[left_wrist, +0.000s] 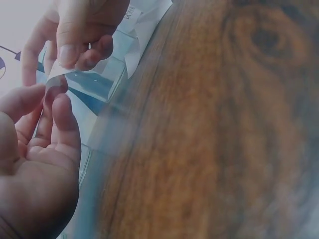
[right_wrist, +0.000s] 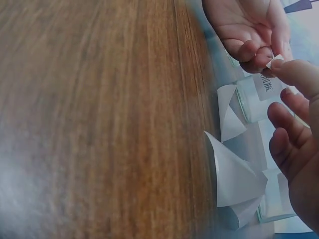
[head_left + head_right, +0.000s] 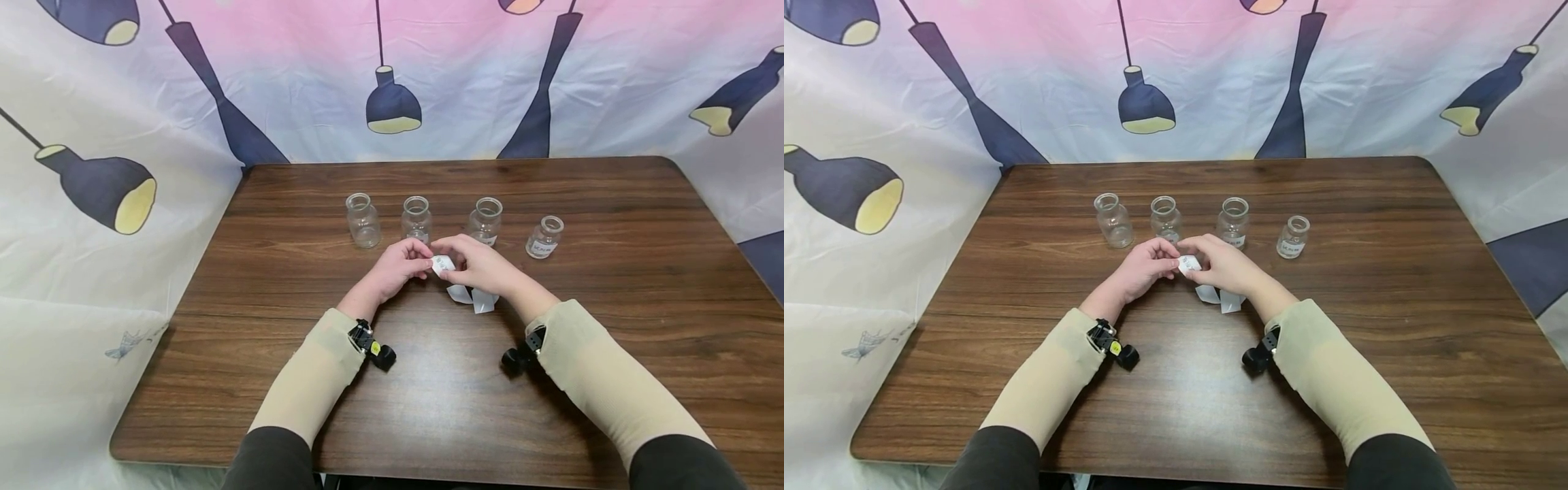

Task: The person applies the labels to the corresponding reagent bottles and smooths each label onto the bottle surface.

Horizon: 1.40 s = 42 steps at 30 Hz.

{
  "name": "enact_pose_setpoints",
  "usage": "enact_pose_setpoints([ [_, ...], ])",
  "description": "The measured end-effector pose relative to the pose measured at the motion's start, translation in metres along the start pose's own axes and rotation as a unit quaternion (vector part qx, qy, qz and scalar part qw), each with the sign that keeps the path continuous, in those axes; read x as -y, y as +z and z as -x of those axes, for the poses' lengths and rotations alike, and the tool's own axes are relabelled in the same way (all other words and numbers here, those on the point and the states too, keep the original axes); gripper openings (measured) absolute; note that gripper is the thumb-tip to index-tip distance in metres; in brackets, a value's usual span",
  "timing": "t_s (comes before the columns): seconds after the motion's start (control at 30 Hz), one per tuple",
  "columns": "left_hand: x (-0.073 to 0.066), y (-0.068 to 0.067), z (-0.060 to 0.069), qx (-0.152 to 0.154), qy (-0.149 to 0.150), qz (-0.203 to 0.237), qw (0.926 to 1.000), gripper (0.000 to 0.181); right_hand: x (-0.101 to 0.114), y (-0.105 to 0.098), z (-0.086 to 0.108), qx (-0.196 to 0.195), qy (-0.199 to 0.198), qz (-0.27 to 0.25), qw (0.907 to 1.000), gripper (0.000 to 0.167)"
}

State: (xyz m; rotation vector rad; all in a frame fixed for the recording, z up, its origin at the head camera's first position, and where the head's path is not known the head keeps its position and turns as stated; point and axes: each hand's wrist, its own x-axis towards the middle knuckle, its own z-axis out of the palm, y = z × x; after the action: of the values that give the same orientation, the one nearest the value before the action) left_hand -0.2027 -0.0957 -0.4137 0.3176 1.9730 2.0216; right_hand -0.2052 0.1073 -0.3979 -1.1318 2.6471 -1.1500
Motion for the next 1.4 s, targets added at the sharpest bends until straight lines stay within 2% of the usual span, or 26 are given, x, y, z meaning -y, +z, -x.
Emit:
enact_pose_setpoints([
  [0.1,0.001,-0.001,0.000,-0.005,0.001,-0.001,1.0000,0.010,0.000,0.001,0.000,-0.003,0.014,-0.012,0.9998,0.050],
  [0.3,0.002,-0.002,0.000,-0.015,0.015,-0.001,0.9998,0.012,0.000,0.000,0.004,-0.006,0.066,-0.037,0.9971,0.044],
  [0.4,0.002,-0.002,0.000,-0.021,0.022,0.001,0.9995,0.016,0.000,-0.001,0.005,-0.014,0.086,-0.054,0.9947,0.035],
  [0.53,0.001,-0.003,0.000,-0.012,0.026,-0.021,0.9994,0.022,0.000,-0.002,0.006,-0.023,0.105,-0.058,0.9925,0.017],
  [0.73,0.000,-0.002,0.001,0.006,0.018,-0.064,0.9978,0.019,0.000,0.000,0.005,-0.027,0.110,-0.071,0.9911,0.006],
  [1.0,0.000,-0.002,0.002,0.004,0.024,-0.053,0.9983,0.017,-0.001,-0.002,0.007,-0.036,0.119,-0.085,0.9886,0.007],
  [1.17,-0.001,-0.002,0.002,0.008,0.030,-0.046,0.9985,0.019,-0.001,-0.004,0.008,-0.017,0.132,-0.105,0.9855,0.008],
  [1.4,-0.004,0.000,0.001,0.020,0.034,-0.060,0.9974,0.023,0.001,-0.005,0.010,0.003,0.130,-0.142,0.9812,0.010],
])
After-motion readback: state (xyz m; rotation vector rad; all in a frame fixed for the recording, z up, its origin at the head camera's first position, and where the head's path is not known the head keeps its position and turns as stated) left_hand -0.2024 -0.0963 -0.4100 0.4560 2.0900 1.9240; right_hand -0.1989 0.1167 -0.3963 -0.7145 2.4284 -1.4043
